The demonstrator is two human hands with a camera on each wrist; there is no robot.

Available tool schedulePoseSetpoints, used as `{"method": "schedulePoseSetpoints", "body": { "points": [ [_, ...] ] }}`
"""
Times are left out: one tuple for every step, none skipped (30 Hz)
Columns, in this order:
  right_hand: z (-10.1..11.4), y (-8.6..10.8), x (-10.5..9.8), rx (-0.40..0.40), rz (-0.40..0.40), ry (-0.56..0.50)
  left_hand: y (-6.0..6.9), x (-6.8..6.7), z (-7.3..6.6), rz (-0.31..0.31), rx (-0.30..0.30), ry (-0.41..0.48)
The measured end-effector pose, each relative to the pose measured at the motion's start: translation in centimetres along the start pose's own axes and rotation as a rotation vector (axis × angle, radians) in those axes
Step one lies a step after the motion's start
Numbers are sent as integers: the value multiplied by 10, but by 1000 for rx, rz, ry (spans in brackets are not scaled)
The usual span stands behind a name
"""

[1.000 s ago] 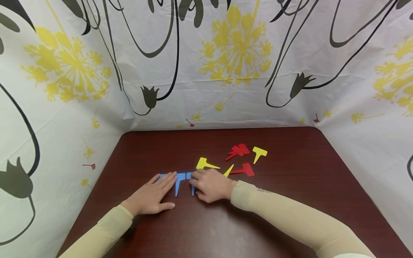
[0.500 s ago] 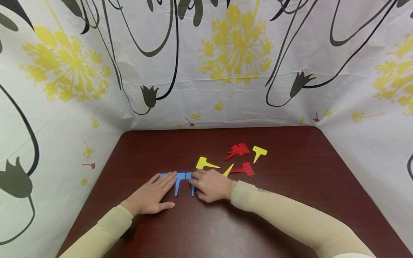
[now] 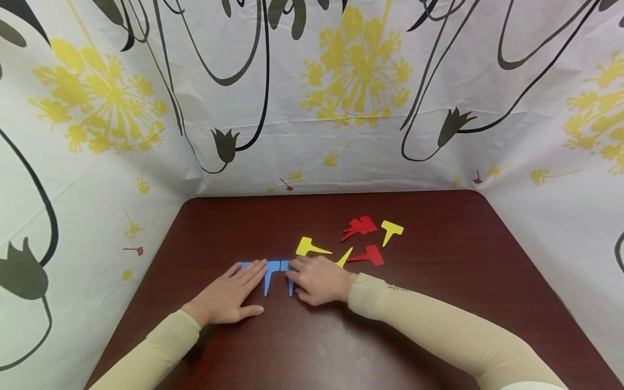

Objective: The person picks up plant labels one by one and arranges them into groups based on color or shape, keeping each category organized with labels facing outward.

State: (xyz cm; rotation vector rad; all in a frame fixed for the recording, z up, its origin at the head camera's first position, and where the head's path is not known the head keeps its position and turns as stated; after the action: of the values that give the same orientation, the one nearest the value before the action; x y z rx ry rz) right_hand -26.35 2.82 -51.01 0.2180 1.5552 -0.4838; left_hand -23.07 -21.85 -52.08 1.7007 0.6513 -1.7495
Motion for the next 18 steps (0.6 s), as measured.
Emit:
{"method": "schedulePoseSetpoints", "body": {
  "points": [
    [0,0,-1,1,-2,2,0,0,0,-7,1,-1],
    [-1,0,-1,3,-6,5,0,-1,0,-15,3,-1],
    [-1,-1,-2,5,-10,6,1,-1,0,-23,5,1],
    [-2,-1,-3,10,-15,6,1,-1,0,-29,7,3],
    [-3,-1,-4,14,-19,12,1,-1,0,-34,9,8],
    [-5,-1,-5,19,-25,14,2,0,1,-38,10,11],
    [-7,-1,-6,22,-29,13,2,0,1,-41,10,18],
    [-9,-1,-7,28,-32,14,2,1,1,-45,11,22],
    [-11,-1,-8,34,-33,16,2,0,1,-53,11,26],
    [-13,-1,-10,40,-32,19,1,0,1,-62,11,31],
    [-15,0,-11,45,-34,26,0,-1,0,-74,13,37],
    [-18,0,-13,48,-37,31,-1,-2,-1,-87,15,41],
    [-20,0,-14,49,-43,38,-3,-3,-3,-102,20,48],
    [-22,1,-15,51,-50,52,-5,-4,-5,-115,26,52],
    [-24,2,-17,51,-58,66,-7,-5,-7,-124,33,57],
    [-27,3,-18,51,-68,82,-10,-6,-9,-127,41,64],
    [-29,4,-19,50,-78,101,-12,-7,-12,-128,48,67],
    [-32,5,-21,53,-85,118,-14,-8,-14,-122,54,69]
  ]
}}
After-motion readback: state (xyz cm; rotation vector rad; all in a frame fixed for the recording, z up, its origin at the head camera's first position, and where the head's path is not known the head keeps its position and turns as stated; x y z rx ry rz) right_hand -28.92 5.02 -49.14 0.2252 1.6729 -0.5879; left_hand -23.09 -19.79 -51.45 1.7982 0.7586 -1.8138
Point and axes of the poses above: each hand's wrist, its own y-axis away from the middle knuckle, its own x-axis out of the palm, z = x × y, the point moved 3 cm from there along -y, towards the middle knuckle, and after that the axes turned 6 degrees about -y, right-handed, at the moved point
